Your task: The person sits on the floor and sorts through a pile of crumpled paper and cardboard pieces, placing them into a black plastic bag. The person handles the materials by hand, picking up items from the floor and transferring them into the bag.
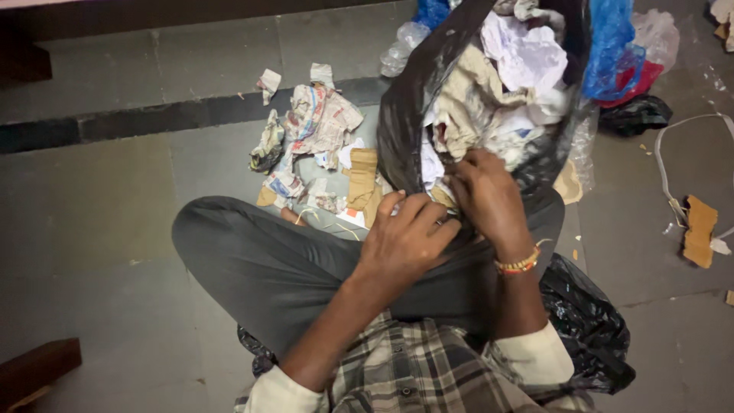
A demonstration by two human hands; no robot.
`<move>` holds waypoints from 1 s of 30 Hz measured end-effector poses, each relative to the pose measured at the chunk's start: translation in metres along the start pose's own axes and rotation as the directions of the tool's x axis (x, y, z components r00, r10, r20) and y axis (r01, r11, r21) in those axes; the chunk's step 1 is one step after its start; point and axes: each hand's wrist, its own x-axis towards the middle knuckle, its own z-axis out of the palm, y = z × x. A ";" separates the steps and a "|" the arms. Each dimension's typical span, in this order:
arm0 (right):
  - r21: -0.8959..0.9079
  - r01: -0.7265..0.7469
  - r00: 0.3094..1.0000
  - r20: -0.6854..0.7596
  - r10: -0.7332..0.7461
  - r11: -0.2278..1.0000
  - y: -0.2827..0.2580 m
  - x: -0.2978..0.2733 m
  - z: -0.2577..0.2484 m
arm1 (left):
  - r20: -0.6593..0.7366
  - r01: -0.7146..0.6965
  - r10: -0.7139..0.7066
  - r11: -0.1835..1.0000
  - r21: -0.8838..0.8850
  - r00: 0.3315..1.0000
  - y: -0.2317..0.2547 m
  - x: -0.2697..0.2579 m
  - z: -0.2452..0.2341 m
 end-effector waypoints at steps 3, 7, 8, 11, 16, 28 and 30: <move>0.014 0.000 0.996 -0.084 0.001 1.000 -0.006 0.004 -0.001 | -0.074 0.057 -0.063 0.995 -0.085 0.995 -0.017 -0.009 -0.003; 0.113 -0.074 0.949 -0.299 0.105 0.991 -0.025 -0.012 -0.011 | -0.052 0.290 -0.297 0.951 -0.110 0.953 -0.102 -0.029 -0.005; 0.069 -0.044 0.923 -0.379 0.067 0.997 -0.033 -0.016 -0.009 | -0.127 0.306 -0.304 0.952 -0.006 0.944 -0.130 -0.036 -0.005; -0.008 0.102 0.853 -0.514 -0.092 0.995 -0.054 -0.018 0.005 | -0.071 0.434 -0.429 0.894 0.113 0.901 -0.219 -0.061 -0.010; 0.097 0.438 0.862 -0.328 -0.387 0.894 -0.090 0.014 0.081 | 0.105 0.637 -0.704 0.688 0.346 0.703 -0.321 -0.108 0.017; 0.000 -0.049 0.995 -0.083 0.048 0.999 -0.078 0.143 0.296 | 0.280 0.718 -0.829 0.559 0.414 0.484 -0.377 -0.118 0.073; -0.076 -0.069 0.993 0.094 0.076 0.995 -0.067 0.138 0.317 | 0.294 0.690 -0.818 0.575 0.439 0.495 -0.383 -0.120 0.083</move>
